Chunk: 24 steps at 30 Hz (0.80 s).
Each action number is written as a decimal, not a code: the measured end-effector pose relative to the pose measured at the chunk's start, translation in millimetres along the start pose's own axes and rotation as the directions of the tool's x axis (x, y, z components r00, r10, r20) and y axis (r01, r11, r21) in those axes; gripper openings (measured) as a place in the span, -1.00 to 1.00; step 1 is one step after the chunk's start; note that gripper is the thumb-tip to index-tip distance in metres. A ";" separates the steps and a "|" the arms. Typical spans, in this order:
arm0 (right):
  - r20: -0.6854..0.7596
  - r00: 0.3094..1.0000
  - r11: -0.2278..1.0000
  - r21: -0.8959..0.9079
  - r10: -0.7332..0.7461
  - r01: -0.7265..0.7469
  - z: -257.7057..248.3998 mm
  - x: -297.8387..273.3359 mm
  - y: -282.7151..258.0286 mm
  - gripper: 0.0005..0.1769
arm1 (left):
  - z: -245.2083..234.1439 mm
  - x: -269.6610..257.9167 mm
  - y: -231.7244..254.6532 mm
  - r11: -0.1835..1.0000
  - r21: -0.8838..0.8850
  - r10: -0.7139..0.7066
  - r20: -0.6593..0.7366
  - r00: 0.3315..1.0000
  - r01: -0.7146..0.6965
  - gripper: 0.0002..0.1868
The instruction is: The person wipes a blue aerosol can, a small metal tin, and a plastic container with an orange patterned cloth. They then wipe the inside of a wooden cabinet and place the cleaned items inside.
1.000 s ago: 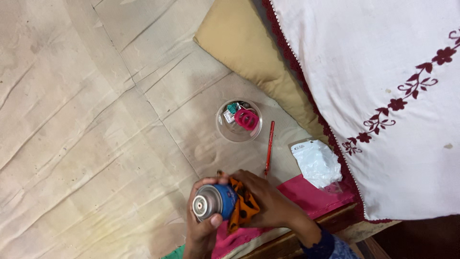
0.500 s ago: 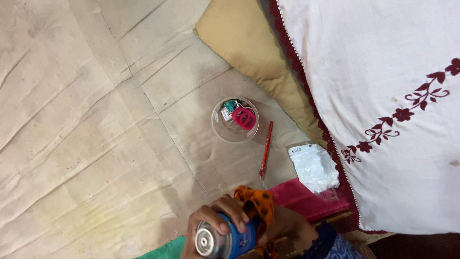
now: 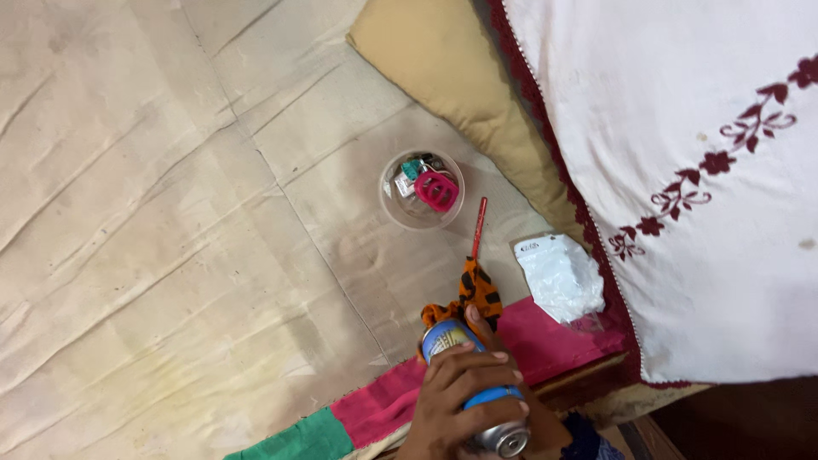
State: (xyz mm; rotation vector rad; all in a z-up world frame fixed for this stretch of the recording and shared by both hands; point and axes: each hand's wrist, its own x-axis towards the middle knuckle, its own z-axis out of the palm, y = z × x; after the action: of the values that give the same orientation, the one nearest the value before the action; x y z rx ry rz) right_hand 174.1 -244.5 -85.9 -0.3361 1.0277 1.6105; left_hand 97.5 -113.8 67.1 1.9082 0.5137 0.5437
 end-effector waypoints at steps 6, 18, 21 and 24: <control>0.188 0.929 0.762 -0.533 -0.318 0.368 14.4 -5.1 22.7 -0.39 | -4.8 -17.4 0.5 1.000 0.030 0.012 -0.074 0.997 -0.010 -0.45; 0.550 0.294 -0.616 -0.756 -0.782 -0.222 101.0 -27.0 65.7 -0.46 | -80.4 -82.9 11.0 0.812 -0.432 -0.548 -0.333 0.767 0.393 -0.26; 0.889 0.092 -0.826 -0.372 -0.448 -0.424 99.3 -50.8 70.4 0.01 | -92.0 -85.6 14.8 0.690 -0.614 -0.644 -0.280 0.712 0.383 -0.28; 0.807 0.090 -0.812 -0.579 -0.583 -0.072 72.9 -76.1 91.2 -0.24 | -85.4 -93.1 21.1 0.676 -0.650 -0.609 -0.228 0.759 0.347 -0.31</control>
State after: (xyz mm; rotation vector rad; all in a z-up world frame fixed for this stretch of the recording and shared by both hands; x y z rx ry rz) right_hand 138.2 -236.5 48.5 -2.2464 -0.9300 0.1477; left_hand -25.1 -113.0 104.3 0.9846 0.9974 0.6653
